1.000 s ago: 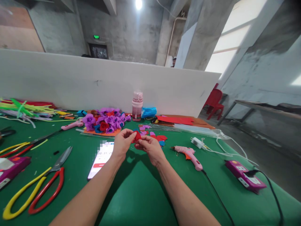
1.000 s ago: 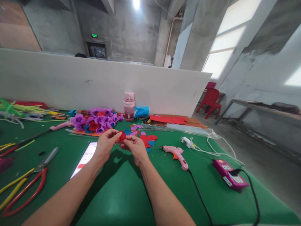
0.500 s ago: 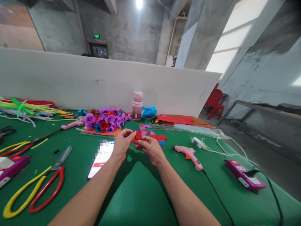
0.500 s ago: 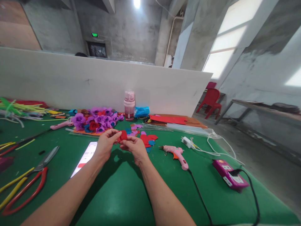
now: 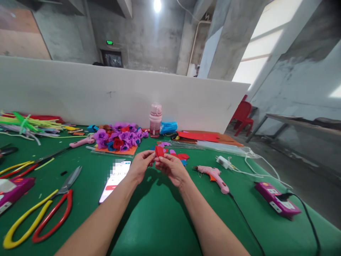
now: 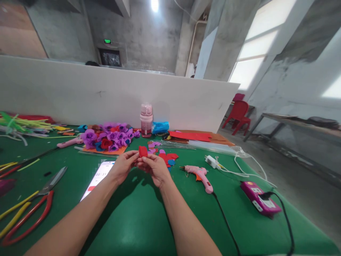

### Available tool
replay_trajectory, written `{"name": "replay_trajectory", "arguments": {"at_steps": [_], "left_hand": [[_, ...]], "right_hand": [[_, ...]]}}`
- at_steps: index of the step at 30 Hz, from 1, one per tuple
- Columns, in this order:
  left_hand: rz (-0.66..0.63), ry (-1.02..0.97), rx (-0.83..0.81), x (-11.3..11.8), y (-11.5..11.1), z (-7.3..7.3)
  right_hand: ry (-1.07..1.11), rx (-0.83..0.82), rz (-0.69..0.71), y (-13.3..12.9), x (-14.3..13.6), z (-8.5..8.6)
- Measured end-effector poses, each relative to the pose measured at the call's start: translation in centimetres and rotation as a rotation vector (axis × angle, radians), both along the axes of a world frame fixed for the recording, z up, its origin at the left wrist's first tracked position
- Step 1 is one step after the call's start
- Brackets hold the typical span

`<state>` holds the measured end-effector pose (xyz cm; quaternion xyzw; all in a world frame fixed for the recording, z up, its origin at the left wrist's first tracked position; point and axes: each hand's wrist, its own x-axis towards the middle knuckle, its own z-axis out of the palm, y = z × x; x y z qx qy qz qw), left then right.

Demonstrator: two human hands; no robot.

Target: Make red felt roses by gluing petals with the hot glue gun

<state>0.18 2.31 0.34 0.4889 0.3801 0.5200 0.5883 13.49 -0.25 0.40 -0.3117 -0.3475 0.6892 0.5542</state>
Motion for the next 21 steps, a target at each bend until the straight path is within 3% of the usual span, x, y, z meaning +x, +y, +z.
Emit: {"name": "replay_trajectory", "arguments": {"at_steps": [6, 21], "left_hand": [[-0.059, -0.06, -0.012, 0.01, -0.18, 0.14], [-0.012, -0.129, -0.095, 0.11, -0.17, 0.03]], "right_hand": [[0.033, -0.032, 0.036, 0.08, 0.18, -0.04], [0.053, -0.072, 0.028, -0.01, -0.07, -0.03]]}}
